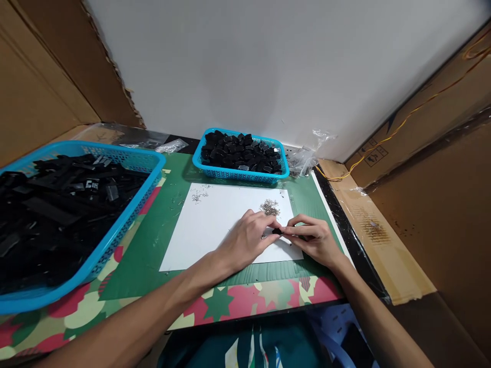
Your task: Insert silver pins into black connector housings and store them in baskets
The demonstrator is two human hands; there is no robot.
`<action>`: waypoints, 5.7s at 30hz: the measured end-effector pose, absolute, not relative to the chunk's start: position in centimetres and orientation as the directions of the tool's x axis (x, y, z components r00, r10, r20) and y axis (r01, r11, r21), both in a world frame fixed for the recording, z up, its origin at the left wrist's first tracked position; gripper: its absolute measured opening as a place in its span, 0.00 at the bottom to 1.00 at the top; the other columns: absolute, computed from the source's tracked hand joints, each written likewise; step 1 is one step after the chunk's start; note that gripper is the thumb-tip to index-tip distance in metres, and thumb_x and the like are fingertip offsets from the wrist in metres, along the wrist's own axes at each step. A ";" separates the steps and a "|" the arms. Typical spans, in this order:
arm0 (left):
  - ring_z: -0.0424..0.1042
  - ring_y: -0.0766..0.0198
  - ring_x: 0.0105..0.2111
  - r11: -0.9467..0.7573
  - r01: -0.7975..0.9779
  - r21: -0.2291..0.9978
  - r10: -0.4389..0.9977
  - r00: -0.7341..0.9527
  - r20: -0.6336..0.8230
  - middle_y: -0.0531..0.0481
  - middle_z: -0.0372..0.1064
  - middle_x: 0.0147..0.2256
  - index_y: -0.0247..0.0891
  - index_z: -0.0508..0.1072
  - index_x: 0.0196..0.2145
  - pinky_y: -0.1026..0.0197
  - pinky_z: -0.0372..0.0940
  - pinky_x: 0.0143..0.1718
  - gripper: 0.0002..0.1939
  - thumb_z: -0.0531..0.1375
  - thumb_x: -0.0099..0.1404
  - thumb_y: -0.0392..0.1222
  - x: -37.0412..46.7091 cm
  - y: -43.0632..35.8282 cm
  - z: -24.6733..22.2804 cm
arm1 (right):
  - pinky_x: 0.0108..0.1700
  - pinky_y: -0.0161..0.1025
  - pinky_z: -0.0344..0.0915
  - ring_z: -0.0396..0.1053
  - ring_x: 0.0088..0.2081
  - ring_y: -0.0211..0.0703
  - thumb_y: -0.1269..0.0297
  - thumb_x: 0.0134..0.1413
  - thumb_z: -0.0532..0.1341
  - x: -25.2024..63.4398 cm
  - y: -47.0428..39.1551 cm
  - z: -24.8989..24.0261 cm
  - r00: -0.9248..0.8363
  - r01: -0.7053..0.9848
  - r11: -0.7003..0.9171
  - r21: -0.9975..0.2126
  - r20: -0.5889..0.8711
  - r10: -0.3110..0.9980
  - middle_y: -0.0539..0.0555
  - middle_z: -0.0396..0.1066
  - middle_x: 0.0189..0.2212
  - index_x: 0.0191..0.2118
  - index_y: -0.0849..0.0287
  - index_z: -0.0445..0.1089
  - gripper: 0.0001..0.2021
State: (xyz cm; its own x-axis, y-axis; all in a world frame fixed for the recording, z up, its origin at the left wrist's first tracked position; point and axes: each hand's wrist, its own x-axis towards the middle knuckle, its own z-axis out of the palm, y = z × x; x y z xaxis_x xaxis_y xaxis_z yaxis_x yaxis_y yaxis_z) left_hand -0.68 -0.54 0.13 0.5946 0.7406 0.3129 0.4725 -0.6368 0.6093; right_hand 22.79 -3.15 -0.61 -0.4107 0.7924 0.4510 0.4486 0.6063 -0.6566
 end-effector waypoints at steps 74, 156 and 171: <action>0.63 0.69 0.27 -0.171 -0.007 0.985 0.984 0.039 0.171 0.53 0.71 0.32 0.38 0.70 0.42 0.64 0.60 0.31 0.13 0.64 0.63 0.46 -3.3 3.1 1.8 | 0.28 0.34 0.52 0.59 0.24 0.36 0.67 0.63 0.63 17.7 -0.1 3.0 -0.447 0.575 0.370 -0.730 0.099 0.889 0.46 0.66 0.21 0.34 0.60 0.78 0.07; 0.70 0.62 0.38 -0.333 0.292 0.896 0.920 0.308 0.242 0.49 0.72 0.39 0.38 0.79 0.37 0.60 0.63 0.39 0.09 0.58 0.72 0.39 -2.0 0.5 2.6 | 0.29 0.36 0.49 0.52 0.24 0.36 0.62 0.67 0.57 17.7 -1.0 2.7 -0.372 0.554 0.364 -0.749 0.168 0.913 0.45 0.58 0.22 0.40 0.57 0.71 0.07; 0.67 0.65 0.31 -0.219 0.368 0.904 0.975 0.124 0.186 0.49 0.73 0.39 0.37 0.79 0.35 0.59 0.61 0.35 0.09 0.58 0.68 0.33 -2.6 1.6 2.1 | 0.30 0.37 0.56 0.64 0.25 0.39 0.65 0.62 0.60 18.9 -0.4 1.9 -0.395 0.708 0.308 -0.635 0.006 0.919 0.49 0.71 0.22 0.44 0.57 0.82 0.13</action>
